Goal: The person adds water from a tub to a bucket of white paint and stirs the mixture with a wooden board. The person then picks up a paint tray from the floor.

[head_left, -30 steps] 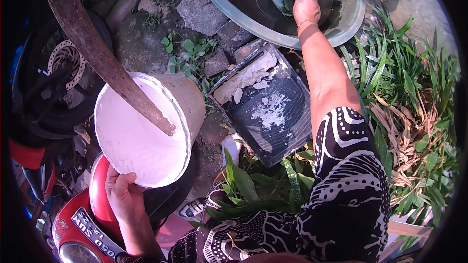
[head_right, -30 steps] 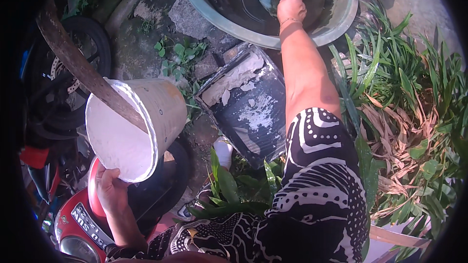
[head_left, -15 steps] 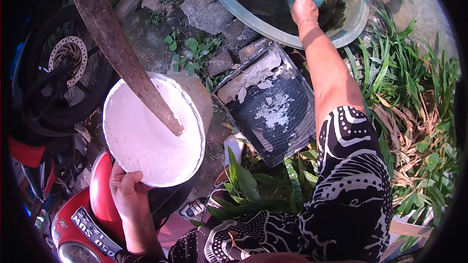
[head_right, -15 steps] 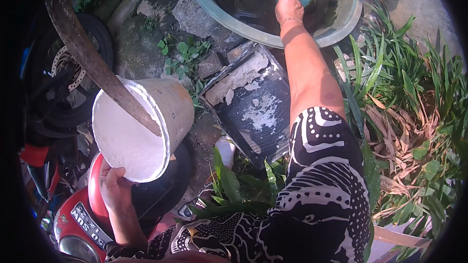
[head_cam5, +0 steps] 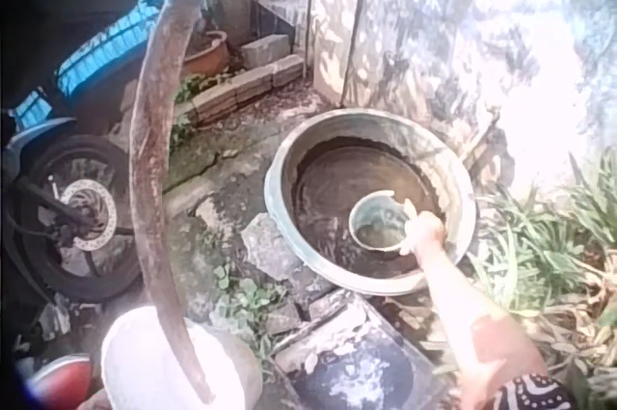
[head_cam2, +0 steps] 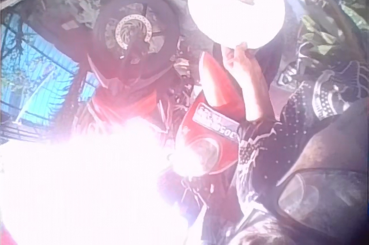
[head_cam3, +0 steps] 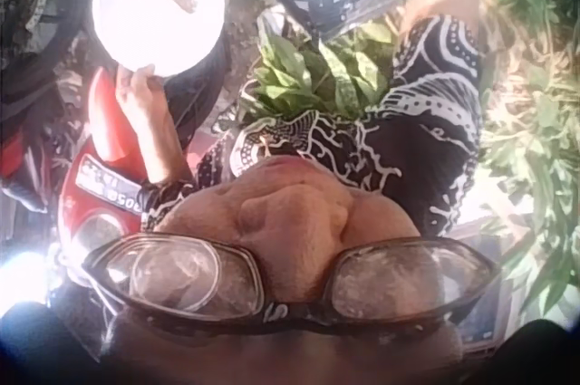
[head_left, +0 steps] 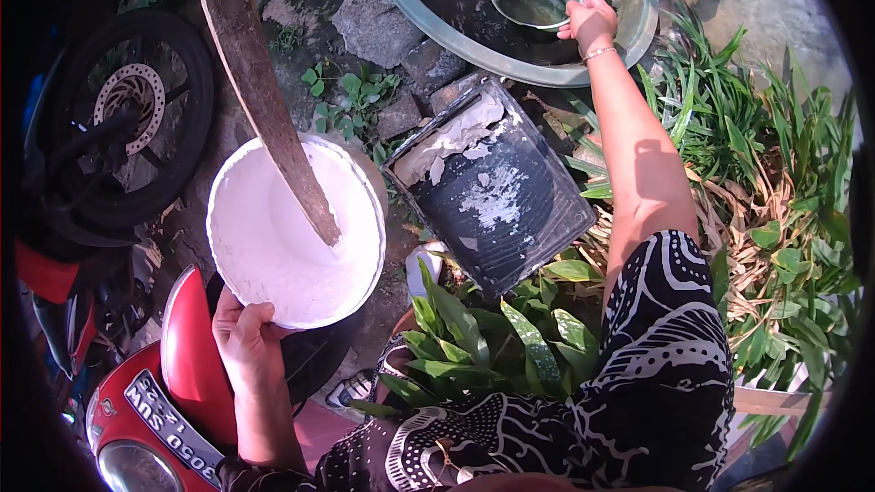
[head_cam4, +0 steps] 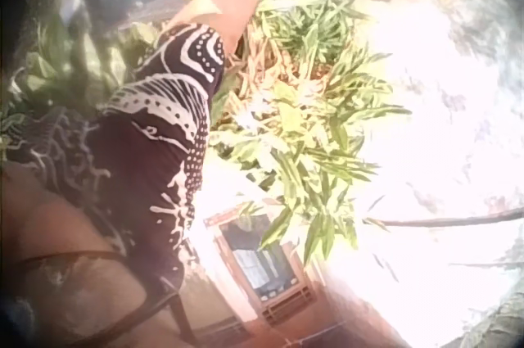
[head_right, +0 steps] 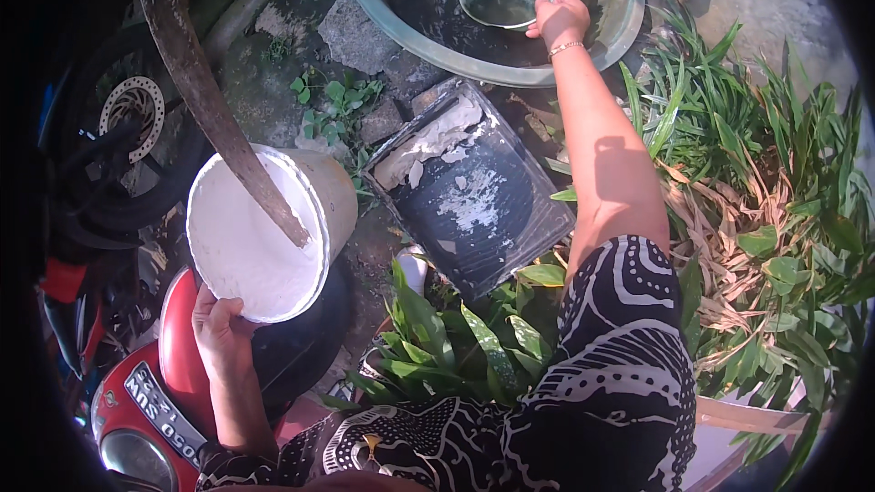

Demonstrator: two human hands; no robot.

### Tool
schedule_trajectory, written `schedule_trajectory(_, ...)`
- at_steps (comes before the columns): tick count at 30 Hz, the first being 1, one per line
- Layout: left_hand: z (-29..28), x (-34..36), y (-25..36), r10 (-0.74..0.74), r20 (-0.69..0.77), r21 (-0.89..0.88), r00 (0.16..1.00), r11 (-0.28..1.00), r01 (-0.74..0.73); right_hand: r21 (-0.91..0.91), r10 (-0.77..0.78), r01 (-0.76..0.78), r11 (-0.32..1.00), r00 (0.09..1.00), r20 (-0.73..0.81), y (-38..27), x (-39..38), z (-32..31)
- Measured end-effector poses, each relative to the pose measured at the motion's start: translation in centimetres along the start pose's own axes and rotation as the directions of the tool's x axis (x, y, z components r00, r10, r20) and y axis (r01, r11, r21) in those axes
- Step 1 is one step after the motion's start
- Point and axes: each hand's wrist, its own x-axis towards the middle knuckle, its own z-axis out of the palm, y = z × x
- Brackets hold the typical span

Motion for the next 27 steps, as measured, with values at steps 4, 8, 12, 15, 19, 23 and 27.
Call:
schedule_trajectory(4,0.5,-0.7,-0.6,-0.024,0.043,-0.005,0.999,1.000,0.025,-0.100,-0.035,0.041,0.994,0.997,0.069,-4.4,-3.0,-4.0)
schedule_trajectory(8,2.7,-1.1,-0.7,0.019,0.153,-0.020,0.988,1.000,-0.016,-0.139,-0.169,0.198,0.970,0.966,0.196,-8.7,-6.9,-8.8)
schedule_trajectory(12,5.4,-1.4,-1.4,0.073,0.178,-0.058,0.981,0.996,-0.063,-0.196,-0.179,0.237,0.952,0.945,0.275,-13.5,-11.1,-12.9)
schedule_trajectory(15,7.8,-2.0,-1.8,0.127,0.187,-0.087,0.974,0.990,-0.113,-0.154,-0.188,0.258,0.954,0.912,0.365,-16.3,-14.6,-15.8)
schedule_trajectory(19,10.0,-2.8,-2.1,0.155,0.208,-0.128,0.966,0.983,-0.130,-0.217,-0.166,0.259,0.941,0.914,0.371,-19.6,-19.0,-18.4)
schedule_trajectory(23,12.9,-4.7,-1.4,0.118,0.262,-0.130,0.958,0.988,-0.086,-0.358,-0.396,0.501,0.788,0.858,0.328,-20.4,-21.0,-20.5)
schedule_trajectory(27,14.8,-6.3,-1.2,0.084,0.324,-0.145,0.942,0.989,-0.038,-0.499,-0.552,0.666,0.555,0.743,0.377,-21.5,-23.1,-20.9)
